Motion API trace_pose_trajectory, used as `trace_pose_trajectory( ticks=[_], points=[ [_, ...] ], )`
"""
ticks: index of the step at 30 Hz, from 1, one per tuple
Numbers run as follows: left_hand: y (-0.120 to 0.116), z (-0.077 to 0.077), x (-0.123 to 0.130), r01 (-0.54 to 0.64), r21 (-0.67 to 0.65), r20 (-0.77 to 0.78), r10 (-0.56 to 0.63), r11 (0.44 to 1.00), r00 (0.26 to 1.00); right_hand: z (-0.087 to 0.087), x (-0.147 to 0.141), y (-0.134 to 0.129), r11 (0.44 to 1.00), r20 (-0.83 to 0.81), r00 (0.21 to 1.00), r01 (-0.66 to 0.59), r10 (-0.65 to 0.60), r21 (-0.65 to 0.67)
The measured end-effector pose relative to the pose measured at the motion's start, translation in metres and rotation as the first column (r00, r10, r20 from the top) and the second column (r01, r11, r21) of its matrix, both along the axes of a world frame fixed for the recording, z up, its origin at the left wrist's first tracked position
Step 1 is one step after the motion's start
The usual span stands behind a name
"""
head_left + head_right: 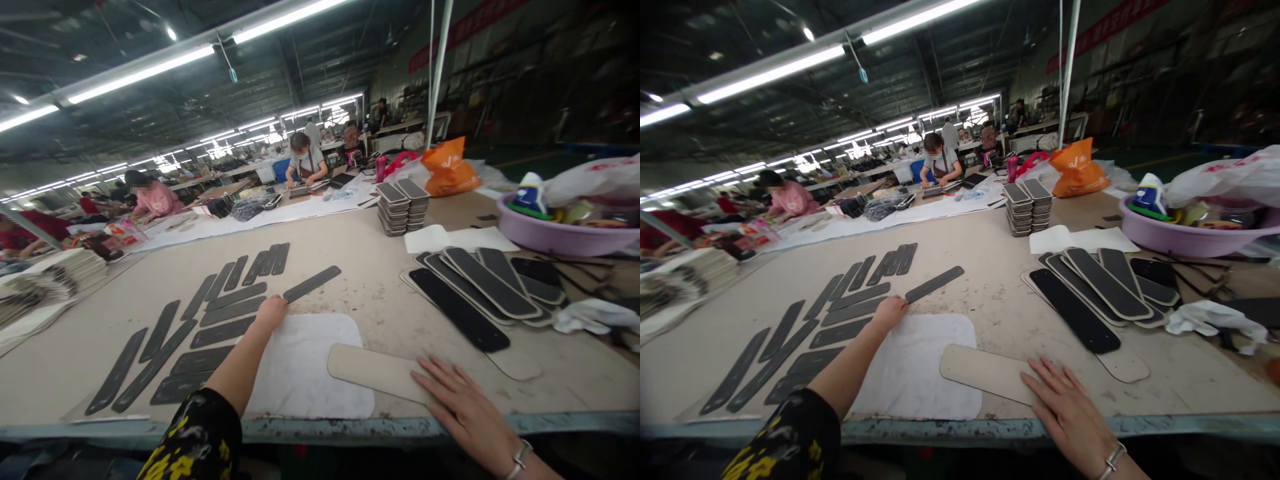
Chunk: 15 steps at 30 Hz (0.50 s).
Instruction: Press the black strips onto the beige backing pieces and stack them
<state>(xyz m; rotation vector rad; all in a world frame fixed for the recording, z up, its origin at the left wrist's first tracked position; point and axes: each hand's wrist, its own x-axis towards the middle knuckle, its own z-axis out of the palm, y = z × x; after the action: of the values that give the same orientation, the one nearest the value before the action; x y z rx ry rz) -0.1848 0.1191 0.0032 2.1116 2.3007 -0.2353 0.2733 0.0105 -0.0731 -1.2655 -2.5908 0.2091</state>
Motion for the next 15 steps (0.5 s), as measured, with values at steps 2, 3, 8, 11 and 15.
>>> trace_pose_trajectory(
  ticks=[2,3,8,11,15],
  points=[
    [0.006,-0.002,-0.003,0.021,-0.046,-0.033,-0.022,0.999,0.999,0.005,-0.002,-0.002,1.000,-0.006,1.000,0.017,-0.017,-0.007],
    [0.008,-0.003,-0.003,0.028,-0.062,-0.049,-0.031,0.998,0.998,0.006,-0.002,-0.002,1.000,-0.010,1.000,0.021,-0.021,-0.013],
    [0.013,-0.002,0.001,0.062,-0.075,-0.122,-0.071,0.995,0.990,0.011,-0.004,-0.004,0.998,-0.041,0.999,0.024,-0.026,-0.056],
    [0.012,0.005,0.010,0.095,-0.038,-0.148,-0.100,0.995,0.984,0.012,-0.005,-0.004,0.996,-0.060,0.998,0.026,-0.031,-0.082],
    [0.002,0.020,0.027,0.144,0.062,-0.160,-0.132,0.988,0.978,0.017,-0.009,-0.004,0.992,-0.122,0.992,0.019,-0.034,-0.124]
  ],
)
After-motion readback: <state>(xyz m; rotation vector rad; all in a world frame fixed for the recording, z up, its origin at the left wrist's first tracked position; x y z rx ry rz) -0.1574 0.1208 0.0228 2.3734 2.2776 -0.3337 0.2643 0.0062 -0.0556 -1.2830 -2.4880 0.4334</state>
